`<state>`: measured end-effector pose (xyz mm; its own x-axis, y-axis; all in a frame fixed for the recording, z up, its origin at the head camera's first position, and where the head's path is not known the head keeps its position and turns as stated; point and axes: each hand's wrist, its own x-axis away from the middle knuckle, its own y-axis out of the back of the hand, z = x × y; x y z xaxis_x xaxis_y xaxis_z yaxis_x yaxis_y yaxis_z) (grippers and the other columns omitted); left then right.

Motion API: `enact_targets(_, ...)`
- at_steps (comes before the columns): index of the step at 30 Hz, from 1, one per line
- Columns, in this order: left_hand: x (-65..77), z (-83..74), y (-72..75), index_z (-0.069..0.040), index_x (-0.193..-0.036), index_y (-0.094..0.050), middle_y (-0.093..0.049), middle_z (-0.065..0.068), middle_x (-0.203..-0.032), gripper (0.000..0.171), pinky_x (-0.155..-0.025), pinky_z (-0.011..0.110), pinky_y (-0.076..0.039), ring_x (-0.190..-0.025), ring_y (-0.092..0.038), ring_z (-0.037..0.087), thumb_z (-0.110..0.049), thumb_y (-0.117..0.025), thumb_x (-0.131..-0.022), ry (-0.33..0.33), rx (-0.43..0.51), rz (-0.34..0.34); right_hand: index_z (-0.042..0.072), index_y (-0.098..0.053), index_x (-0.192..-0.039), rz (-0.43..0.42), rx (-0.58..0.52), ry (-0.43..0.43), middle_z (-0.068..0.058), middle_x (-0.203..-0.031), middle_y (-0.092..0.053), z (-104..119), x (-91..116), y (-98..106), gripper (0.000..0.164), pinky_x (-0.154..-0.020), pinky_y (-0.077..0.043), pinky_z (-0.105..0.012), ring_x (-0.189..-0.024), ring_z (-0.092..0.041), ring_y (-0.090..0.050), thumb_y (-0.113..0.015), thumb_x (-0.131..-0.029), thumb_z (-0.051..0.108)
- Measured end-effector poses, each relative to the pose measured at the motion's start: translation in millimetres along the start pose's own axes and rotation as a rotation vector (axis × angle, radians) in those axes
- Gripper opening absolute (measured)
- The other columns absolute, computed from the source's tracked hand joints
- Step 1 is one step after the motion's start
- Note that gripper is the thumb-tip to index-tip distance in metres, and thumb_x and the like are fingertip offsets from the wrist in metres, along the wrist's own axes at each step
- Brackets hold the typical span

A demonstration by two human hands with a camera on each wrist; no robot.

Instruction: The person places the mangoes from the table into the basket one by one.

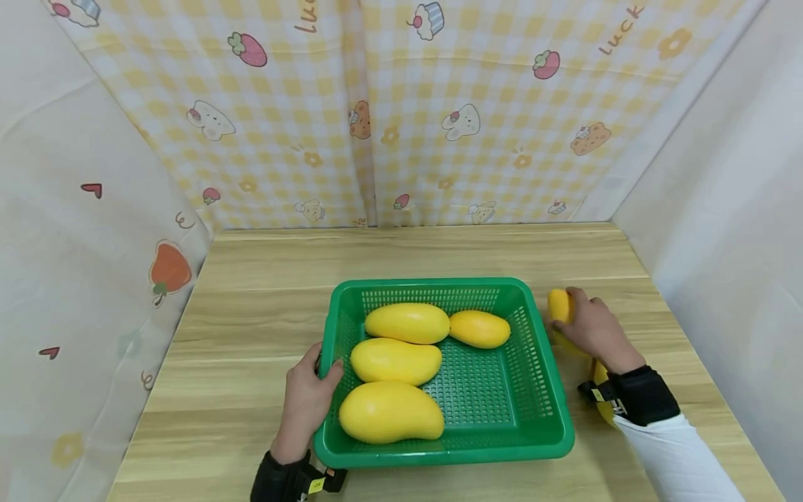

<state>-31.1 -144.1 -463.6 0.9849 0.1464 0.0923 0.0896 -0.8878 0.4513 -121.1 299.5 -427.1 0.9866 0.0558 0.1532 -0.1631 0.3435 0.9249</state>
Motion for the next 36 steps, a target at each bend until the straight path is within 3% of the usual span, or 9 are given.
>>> enact_targets(9, 0.6, 0.4, -0.7, 0.001, -0.126, -0.056, -0.067, 0.016, -0.096, 0.035, -0.062, 0.028, -0.055, -0.077, -0.066, 0.022, -0.008, -0.06, -0.092, 0.006, 0.01, 0.007, -0.014, -0.026, -0.14, -0.055, 0.0, 0.045, -0.04, -0.107, -0.045, 21.5, 8.9, 24.0, 0.077, -0.06, -0.046, -0.045, -0.078, -0.041, -0.053, -0.067, -0.088, 0.025)
enact_targets(16, 0.3, -0.1, -0.4, 0.002, -0.126, -0.055, -0.067, 0.017, -0.096, 0.036, -0.061, 0.029, -0.056, -0.077, -0.066, 0.023, -0.008, -0.06, -0.092, 0.017, 0.016, 0.007, -0.011, -0.028, -0.141, -0.085, 0.001, 0.102, -0.035, -0.104, -0.047, 43.9, 16.7, 35.3, 0.076, -0.061, -0.047, -0.044, -0.077, -0.038, -0.052, -0.068, -0.088, 0.026)
enact_targets(29, -0.5, 0.5, -0.1, 0.002, -0.124, -0.056, -0.067, 0.017, -0.095, 0.035, -0.06, 0.028, -0.056, -0.075, -0.066, 0.022, -0.008, -0.061, -0.091, 0.004, 0.011, 0.001, -0.007, -0.037, -0.137, -0.146, 0.094, 0.237, -0.032, -0.105, -0.05, 81.0, 26.1, 31.5, 0.072, -0.059, -0.049, -0.045, -0.08, -0.039, -0.052, -0.075, -0.083, 0.023)
enact_targets(36, -0.5, 0.3, 0.4, 0.003, -0.124, -0.056, -0.067, 0.018, -0.096, 0.035, -0.06, 0.029, -0.056, -0.076, -0.067, 0.024, -0.007, -0.061, -0.091, 0.003, 0.021, 0.003, -0.005, -0.04, -0.135, -0.115, 0.156, 0.274, -0.031, -0.112, -0.051, 98.0, 30.8, 21.5, 0.074, -0.06, -0.051, -0.047, -0.09, -0.044, -0.052, -0.079, -0.08, 0.024)
